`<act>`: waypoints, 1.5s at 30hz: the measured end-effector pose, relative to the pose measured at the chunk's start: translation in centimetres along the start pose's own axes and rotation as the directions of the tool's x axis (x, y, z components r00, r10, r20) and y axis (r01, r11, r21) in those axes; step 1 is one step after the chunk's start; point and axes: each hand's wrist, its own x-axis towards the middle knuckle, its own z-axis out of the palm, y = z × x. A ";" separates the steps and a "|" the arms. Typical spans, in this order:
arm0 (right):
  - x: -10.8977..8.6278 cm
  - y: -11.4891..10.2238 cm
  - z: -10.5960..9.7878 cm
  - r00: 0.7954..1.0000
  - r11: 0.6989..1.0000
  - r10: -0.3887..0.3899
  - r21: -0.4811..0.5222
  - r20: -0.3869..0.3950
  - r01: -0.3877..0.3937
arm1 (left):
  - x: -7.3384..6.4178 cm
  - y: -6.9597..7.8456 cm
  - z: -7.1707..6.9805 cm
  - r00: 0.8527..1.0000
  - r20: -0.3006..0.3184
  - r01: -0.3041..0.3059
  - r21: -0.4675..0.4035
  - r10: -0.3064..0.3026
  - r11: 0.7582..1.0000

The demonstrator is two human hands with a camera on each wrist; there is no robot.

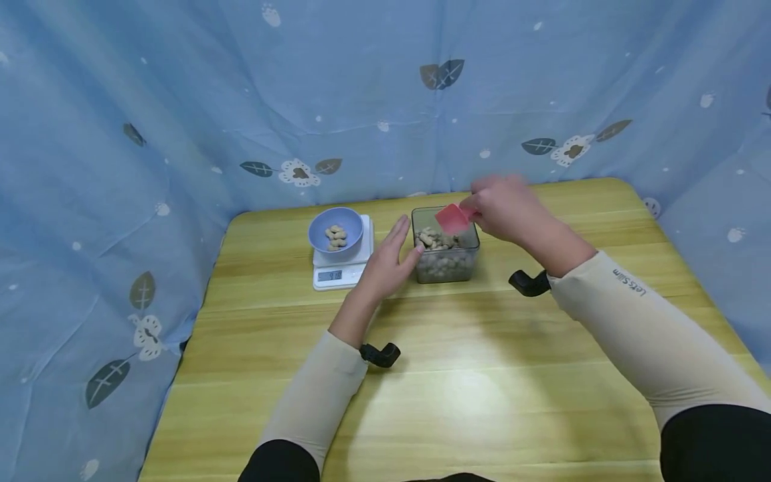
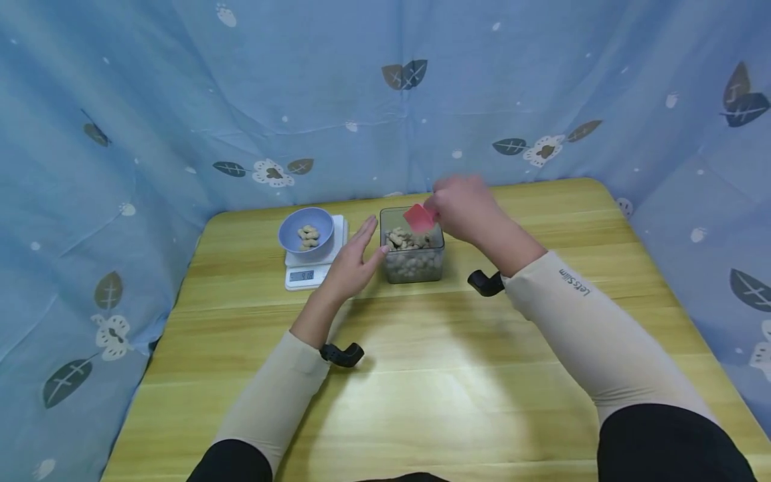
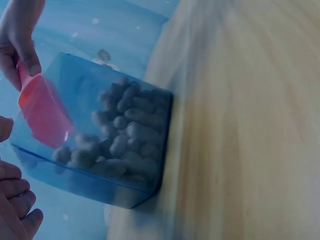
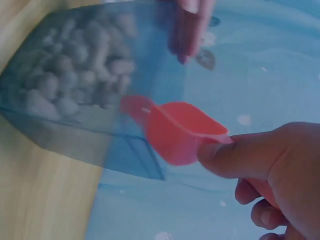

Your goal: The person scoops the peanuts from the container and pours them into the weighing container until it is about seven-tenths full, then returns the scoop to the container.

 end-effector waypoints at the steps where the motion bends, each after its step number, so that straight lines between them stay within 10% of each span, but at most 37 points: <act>1: 0.0 -0.2 0.3 1.000 0.999 -0.010 -0.035 -0.001 0.010 | 0.0 0.0 0.2 1.000 0.002 -0.003 0.012 0.003 1.000; 12: 0.3 -0.5 4.1 0.992 0.972 -0.127 -0.199 -0.005 0.124 | 0.3 0.3 0.4 1.000 0.021 -0.014 0.062 0.012 0.998; 29: 1.1 -0.2 5.5 0.979 0.960 0.026 0.268 0.202 -0.081 | 0.5 0.5 0.1 0.999 0.039 0.001 0.112 -0.006 0.994; 37: 0.1 1.4 4.3 0.947 0.854 0.138 0.449 0.290 -0.262 | 0.5 0.3 0.4 1.000 0.031 -0.002 0.095 -0.001 0.995; 45: -2.0 3.7 4.6 0.896 0.663 0.270 0.607 0.353 -0.439 | 0.4 0.2 0.5 1.000 0.024 0.010 0.081 -0.012 0.997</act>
